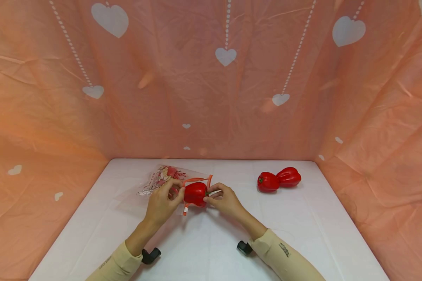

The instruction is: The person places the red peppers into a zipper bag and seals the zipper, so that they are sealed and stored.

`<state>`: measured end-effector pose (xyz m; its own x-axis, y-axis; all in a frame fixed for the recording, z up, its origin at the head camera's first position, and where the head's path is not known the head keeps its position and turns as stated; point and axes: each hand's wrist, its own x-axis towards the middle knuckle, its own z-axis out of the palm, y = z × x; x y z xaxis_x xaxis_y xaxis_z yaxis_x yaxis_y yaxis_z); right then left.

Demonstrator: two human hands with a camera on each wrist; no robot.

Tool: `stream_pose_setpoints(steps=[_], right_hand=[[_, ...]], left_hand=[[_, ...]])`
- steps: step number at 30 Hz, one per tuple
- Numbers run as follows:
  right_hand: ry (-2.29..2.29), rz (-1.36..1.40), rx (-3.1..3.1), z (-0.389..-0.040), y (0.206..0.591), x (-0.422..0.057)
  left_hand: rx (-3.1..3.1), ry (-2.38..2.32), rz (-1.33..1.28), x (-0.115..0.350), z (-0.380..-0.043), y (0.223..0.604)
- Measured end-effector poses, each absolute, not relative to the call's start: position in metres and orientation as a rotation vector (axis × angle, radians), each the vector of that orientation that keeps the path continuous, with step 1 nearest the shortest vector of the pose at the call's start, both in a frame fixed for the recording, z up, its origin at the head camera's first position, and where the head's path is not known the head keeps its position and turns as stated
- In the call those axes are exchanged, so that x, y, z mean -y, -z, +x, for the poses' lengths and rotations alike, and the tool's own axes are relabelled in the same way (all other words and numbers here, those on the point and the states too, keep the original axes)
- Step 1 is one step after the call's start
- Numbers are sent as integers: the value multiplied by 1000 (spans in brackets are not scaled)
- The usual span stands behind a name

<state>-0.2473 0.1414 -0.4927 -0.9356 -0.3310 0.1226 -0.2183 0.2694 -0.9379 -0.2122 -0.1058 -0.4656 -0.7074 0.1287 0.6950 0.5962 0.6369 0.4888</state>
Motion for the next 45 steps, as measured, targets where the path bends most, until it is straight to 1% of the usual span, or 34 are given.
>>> stream_pose_setpoints(steps=[26,45], right_hand=[[1757,-455,-2454,-256,493,-111],[1715,-488,-2432,-259,492,-98]], left_hand=[[2262,975,-560,105,-210,466],[2245,964,-535,106,-211,465]])
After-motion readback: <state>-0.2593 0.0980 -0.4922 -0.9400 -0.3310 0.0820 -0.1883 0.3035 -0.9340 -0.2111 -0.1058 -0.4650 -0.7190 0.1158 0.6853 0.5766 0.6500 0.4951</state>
